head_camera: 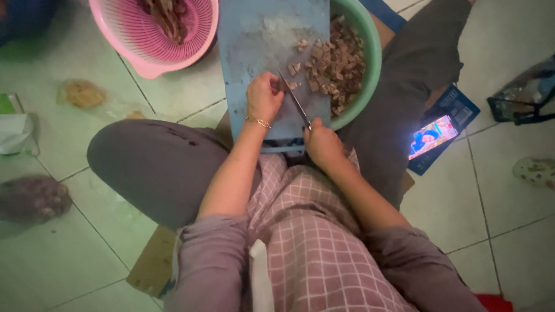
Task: The person sits on the floor with a cutting board across their legs and uses a knife to cut cooked meat and bones into smaller pieces, moving cut pieces into a green basin beside them and taking new bone-in meat portions from a pink colander to continue cutting.
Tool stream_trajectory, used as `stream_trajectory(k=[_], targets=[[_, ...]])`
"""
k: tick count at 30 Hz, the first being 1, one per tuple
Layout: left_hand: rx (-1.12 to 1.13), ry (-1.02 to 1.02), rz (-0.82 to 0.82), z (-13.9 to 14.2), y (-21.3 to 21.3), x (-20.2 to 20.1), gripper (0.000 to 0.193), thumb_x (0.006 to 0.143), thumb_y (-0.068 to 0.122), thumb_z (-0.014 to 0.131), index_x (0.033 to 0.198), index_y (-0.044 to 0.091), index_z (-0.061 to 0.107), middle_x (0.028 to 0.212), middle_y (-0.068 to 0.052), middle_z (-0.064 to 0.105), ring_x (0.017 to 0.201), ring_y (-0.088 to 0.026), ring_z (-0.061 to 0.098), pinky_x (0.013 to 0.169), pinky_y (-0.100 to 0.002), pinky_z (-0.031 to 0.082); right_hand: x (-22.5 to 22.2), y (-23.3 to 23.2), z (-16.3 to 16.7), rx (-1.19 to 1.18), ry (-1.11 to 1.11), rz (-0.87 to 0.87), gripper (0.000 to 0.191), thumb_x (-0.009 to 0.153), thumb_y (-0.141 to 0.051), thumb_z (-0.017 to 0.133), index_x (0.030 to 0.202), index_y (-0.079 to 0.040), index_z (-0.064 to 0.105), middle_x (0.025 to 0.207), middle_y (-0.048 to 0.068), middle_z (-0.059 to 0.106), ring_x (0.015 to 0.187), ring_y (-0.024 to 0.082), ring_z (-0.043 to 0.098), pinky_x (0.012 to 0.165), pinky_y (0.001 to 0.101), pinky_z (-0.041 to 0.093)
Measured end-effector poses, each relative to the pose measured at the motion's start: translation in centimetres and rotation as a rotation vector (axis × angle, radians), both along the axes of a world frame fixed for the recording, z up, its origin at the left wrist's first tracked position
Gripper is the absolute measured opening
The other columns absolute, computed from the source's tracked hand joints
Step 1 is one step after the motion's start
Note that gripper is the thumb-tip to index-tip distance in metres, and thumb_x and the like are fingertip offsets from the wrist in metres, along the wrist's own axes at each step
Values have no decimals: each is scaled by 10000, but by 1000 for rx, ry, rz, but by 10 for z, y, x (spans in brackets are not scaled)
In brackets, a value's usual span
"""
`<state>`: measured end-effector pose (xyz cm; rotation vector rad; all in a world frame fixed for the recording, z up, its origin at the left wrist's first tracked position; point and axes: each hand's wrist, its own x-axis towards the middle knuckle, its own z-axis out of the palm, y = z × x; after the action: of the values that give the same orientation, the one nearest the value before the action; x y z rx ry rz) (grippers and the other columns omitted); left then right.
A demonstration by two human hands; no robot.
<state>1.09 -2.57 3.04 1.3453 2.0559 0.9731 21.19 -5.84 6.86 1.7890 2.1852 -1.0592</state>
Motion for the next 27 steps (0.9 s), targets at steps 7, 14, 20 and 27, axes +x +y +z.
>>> stream_trajectory(k=[7, 14, 20, 27], targets=[[-47, 64, -67, -3, 3, -4, 184, 663, 58, 818, 799, 62, 694, 734, -98, 710, 708, -293, 703, 679, -419, 565, 2, -3, -12, -55, 23, -1, 336, 1019, -327, 503, 1045, 9, 516, 864, 330, 690, 876, 546, 671, 807, 628, 519], [-73, 85, -29, 2, -1, -2, 194, 669, 80, 814, 803, 53, 676, 759, -115, 688, 745, -332, 681, 686, -442, 547, -30, 13, -37, 6, 12, -27, 275, 967, -256, 498, 1079, -6, 518, 895, 319, 697, 879, 549, 669, 802, 630, 513], [32, 53, -85, -8, -7, -6, 162, 744, 33, 769, 878, 70, 685, 836, -116, 683, 794, -326, 684, 720, -448, 548, 16, 2, -12, -8, -48, -3, 334, 1011, -340, 527, 1052, -9, 524, 842, 308, 697, 837, 523, 685, 768, 622, 527], [65, 159, -198, -11, -7, -5, 103, 757, 37, 783, 821, 89, 720, 860, -135, 702, 809, -372, 686, 728, -470, 555, 11, 6, 6, 82, 13, 59, 331, 1013, -335, 553, 1031, -6, 521, 769, 289, 690, 761, 516, 680, 712, 613, 532]])
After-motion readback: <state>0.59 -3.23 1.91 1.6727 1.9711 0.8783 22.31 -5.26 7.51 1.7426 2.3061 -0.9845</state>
